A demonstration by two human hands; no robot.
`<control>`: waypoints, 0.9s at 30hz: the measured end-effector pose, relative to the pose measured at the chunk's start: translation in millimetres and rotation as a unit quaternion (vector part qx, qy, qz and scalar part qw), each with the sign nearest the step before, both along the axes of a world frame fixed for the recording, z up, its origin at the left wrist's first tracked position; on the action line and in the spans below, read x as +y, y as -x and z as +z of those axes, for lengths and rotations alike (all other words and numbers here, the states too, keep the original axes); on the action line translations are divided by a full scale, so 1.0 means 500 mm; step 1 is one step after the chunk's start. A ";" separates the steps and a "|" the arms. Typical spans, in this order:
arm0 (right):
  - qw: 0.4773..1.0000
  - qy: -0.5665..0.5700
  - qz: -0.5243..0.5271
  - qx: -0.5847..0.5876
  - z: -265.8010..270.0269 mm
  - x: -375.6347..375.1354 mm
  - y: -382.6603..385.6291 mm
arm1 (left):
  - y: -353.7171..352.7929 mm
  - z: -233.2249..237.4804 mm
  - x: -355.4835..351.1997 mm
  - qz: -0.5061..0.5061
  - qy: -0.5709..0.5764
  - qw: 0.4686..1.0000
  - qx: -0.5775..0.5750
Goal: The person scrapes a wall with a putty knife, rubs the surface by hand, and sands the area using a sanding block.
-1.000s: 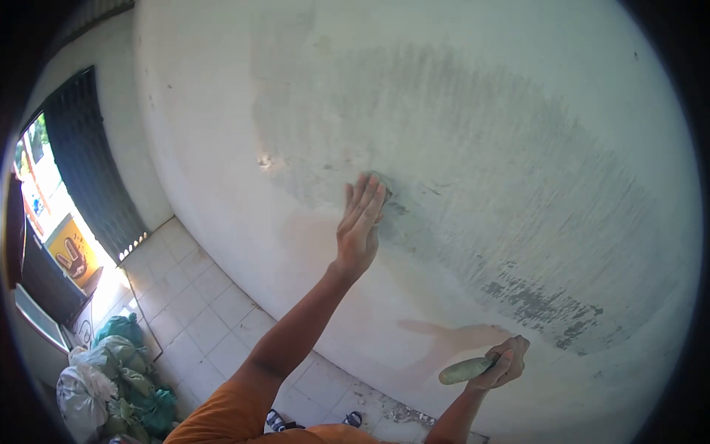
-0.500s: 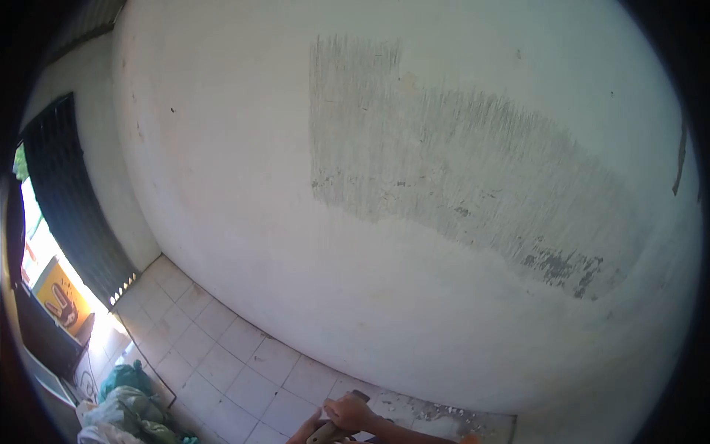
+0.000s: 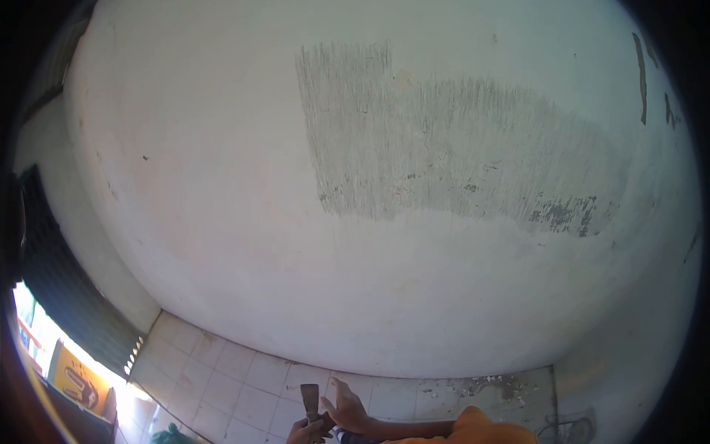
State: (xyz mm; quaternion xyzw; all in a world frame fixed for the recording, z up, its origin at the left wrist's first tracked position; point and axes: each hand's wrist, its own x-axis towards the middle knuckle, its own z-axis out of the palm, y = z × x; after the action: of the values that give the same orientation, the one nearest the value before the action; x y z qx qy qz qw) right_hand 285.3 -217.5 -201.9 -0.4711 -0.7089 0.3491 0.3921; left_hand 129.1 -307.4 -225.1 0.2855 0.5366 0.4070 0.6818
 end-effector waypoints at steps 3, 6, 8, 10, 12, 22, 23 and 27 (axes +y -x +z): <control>0.930 0.354 0.081 0.065 -0.233 0.030 0.055 | 0.022 0.026 0.058 0.018 -0.017 0.999 -0.028; 0.809 0.577 0.092 0.068 -0.026 0.025 0.107 | 0.096 0.034 0.106 -0.078 -0.007 0.997 0.027; 0.792 0.588 0.108 0.126 -0.038 0.025 0.157 | 0.156 0.047 0.127 -0.131 0.018 0.989 0.065; 0.789 0.569 0.209 0.100 -0.077 0.048 0.207 | 0.212 0.069 0.146 -0.196 0.016 0.974 0.110; 0.790 0.553 0.250 0.085 -0.041 0.064 0.251 | 0.237 0.097 0.159 -0.218 -0.017 0.964 0.152; 0.843 0.470 -0.135 0.226 -0.058 0.102 0.322 | 0.324 0.026 0.290 -0.377 -0.084 0.893 0.230; 0.854 0.446 -0.172 0.205 -0.101 0.108 0.321 | 0.329 0.031 0.303 -0.412 -0.107 0.868 0.254; 0.829 0.427 -0.265 0.244 -0.040 0.104 0.316 | 0.454 -0.202 0.383 -0.596 -0.213 0.658 0.408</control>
State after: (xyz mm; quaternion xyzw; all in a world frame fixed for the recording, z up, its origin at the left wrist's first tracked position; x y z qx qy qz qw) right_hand 127.2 -165.3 -222.0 -0.6606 -0.2185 0.6035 0.3895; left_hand -97.8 -115.8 -326.2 0.8192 0.3741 -0.1408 0.4114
